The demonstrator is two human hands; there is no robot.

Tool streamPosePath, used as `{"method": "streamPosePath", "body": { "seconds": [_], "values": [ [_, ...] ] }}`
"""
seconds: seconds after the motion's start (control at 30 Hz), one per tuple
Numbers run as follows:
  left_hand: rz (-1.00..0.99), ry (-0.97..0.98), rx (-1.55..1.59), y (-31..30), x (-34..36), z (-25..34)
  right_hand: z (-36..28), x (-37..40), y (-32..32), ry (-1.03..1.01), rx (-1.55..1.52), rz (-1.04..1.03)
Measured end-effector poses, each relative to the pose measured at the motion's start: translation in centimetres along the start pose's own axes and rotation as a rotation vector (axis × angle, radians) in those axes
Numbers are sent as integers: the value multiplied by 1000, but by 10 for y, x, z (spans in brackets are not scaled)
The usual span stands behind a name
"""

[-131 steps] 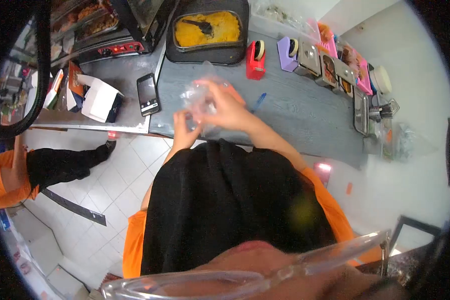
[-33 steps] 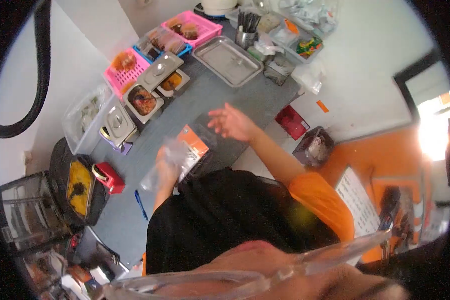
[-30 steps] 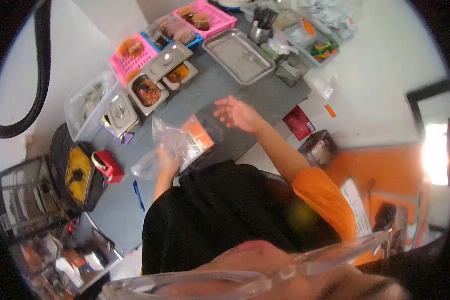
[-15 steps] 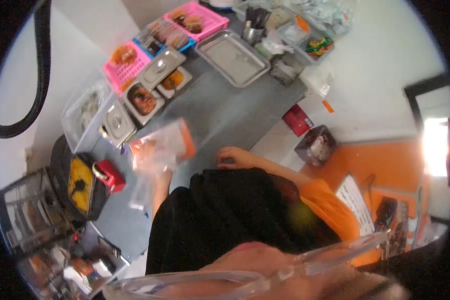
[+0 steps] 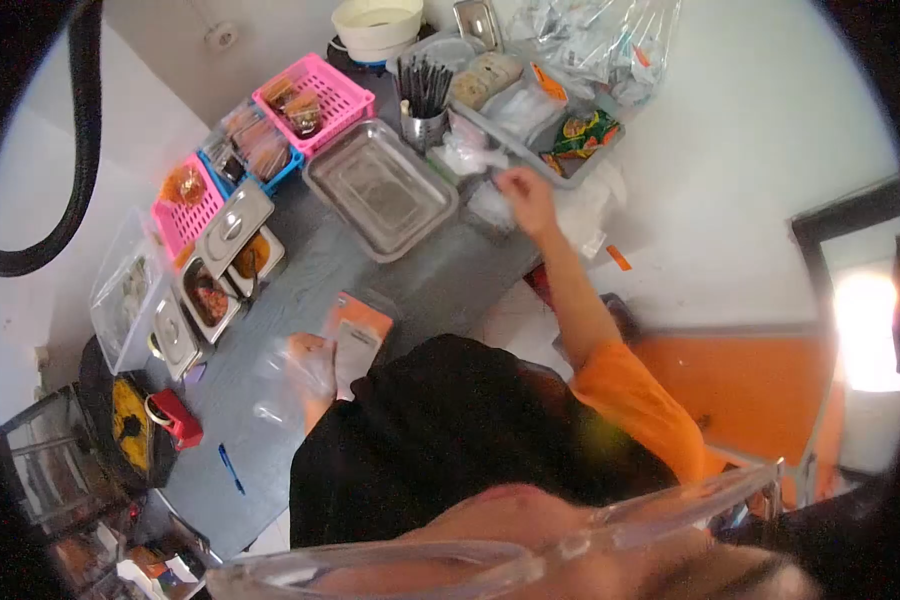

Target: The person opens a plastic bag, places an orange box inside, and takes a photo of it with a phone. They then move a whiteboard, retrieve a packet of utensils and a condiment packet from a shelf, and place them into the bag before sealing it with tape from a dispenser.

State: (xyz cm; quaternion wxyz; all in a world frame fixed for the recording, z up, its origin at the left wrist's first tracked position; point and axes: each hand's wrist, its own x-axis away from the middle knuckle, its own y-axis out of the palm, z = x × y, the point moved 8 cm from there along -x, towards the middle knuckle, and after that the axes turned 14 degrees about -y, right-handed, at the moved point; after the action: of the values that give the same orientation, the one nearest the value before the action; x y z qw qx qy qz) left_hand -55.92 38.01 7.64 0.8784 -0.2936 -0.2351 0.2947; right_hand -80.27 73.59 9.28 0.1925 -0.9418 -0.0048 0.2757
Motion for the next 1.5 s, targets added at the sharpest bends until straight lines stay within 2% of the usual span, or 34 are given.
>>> {"method": "streamPosePath", "body": {
  "seconds": [0.07,0.13,0.17,0.23,0.3,0.37,0.4,0.47,0.5,0.57,0.6,0.63,0.67,0.7,0.73,0.8,0.87,0.9,0.97,1.0,1.07,1.1,1.17,1.23,1.3,1.37,1.4,1.43,1.47,1.5],
  "values": [
    [-53,-19,-38,11,0,25,22,-39,-26,39,36,34],
    [37,319,245,-5,16,61,39,-74,-39,2,119,37],
    [45,320,244,-5,16,58,51,-90,-40,-2,113,36],
    [223,206,475,-27,9,30,86,-123,-30,-2,243,-84],
    [269,175,398,-50,10,9,121,-138,-20,-2,307,-161],
    [514,27,684,-76,28,14,141,-132,5,53,774,-649],
    [508,26,671,-85,32,20,147,-134,6,66,767,-652],
    [602,-60,497,-106,44,22,165,-129,11,224,717,-830],
    [596,-63,487,-112,46,22,164,-131,9,235,713,-834],
    [665,58,325,-126,52,34,141,-130,14,107,720,-949],
    [705,62,430,-127,55,51,141,-127,12,118,722,-953],
    [697,60,429,-131,54,58,135,-130,8,35,726,-883],
    [712,-12,412,-135,52,58,129,-133,6,-48,728,-813],
    [727,-84,392,-139,51,56,130,-135,8,-43,730,-815],
    [735,4,250,-143,53,68,132,-136,14,-55,765,-847],
    [710,52,232,-152,48,59,141,-141,17,-64,798,-881],
    [689,102,218,-156,48,58,138,-162,-10,-29,776,-508],
    [699,68,203,-158,47,54,141,-162,-15,-29,774,-510],
    [719,-2,172,-163,47,48,132,-167,-53,-23,707,-77],
    [729,-37,157,-165,47,45,132,-164,-52,-22,706,-80],
    [744,-108,127,-168,48,41,114,-155,-47,-223,689,-69],
    [750,-142,115,-170,48,38,111,-152,-47,-223,692,-69],
    [763,-204,89,-173,48,35,124,-131,-1,-123,678,-764],
    [776,-260,58,-175,50,32,112,-131,5,-129,746,-688],
    [788,-312,26,-177,51,30,88,-144,1,-189,576,-372],
    [788,-332,8,-177,53,27,37,-152,13,-282,231,-151],
    [699,-214,103,-173,51,30,-5,-147,27,-297,-29,-185],
    [604,-98,193,-168,49,36,-56,-141,43,-485,-121,-206],
    [590,-93,185,-162,49,48,-88,-116,77,-368,-640,-299],
    [516,-6,144,-147,49,74,-146,-94,89,-557,-748,-511]
  ]
}}
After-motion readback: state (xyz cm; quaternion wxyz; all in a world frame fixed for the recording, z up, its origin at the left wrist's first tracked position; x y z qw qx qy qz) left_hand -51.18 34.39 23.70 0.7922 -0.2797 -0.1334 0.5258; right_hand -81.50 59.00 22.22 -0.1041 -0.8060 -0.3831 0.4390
